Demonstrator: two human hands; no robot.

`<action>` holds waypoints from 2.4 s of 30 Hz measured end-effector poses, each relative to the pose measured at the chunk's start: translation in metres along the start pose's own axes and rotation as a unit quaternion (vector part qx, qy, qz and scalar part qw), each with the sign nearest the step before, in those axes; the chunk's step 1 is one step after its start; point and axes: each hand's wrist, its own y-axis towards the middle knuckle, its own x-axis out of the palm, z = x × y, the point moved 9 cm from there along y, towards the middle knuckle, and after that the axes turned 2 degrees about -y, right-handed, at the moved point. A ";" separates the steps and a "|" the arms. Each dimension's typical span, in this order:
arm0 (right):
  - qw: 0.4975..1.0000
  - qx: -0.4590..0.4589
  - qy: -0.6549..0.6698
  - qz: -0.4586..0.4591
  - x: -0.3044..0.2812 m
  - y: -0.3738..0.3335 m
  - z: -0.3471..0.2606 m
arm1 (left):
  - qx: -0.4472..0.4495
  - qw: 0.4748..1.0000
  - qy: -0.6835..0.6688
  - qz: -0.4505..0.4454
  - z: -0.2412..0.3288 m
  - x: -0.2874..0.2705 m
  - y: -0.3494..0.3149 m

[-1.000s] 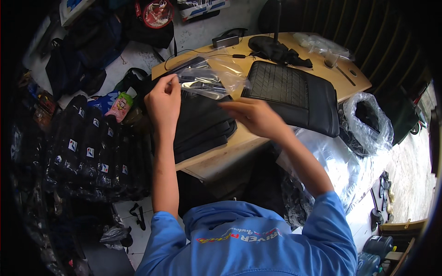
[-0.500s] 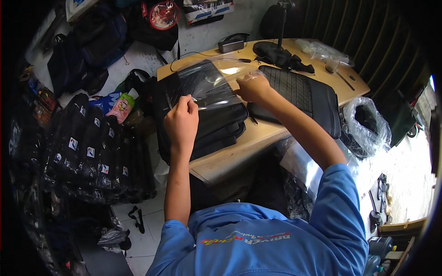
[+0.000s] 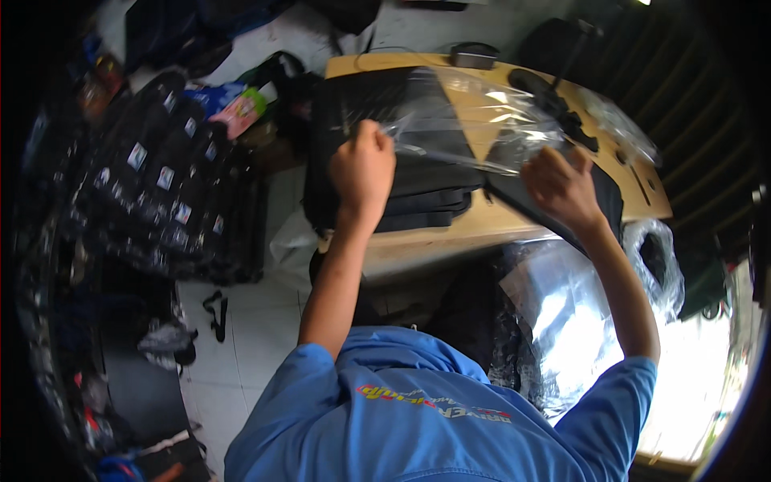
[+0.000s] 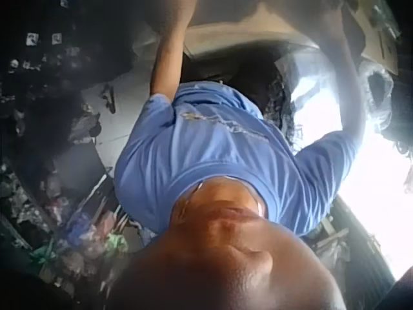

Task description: The person places black padded sheets into clear plastic bags by hand and then attaches a strap with a buckle to another piece of equipment.

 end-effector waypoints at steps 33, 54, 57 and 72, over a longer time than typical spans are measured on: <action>0.408 0.728 0.543 0.094 0.076 -0.176 0.030 | 0.144 0.982 -0.123 -0.006 0.054 0.005 -0.042; 0.729 0.660 0.179 0.022 0.052 -0.189 0.092 | 0.276 0.939 -0.196 -0.059 0.124 0.012 -0.108; 0.847 0.529 0.019 -0.049 0.045 -0.165 0.082 | 0.262 0.937 -0.224 -0.048 0.126 0.013 -0.107; 0.688 0.708 0.154 -0.037 0.068 -0.199 0.084 | 0.247 0.927 -0.276 -0.061 0.135 0.015 -0.116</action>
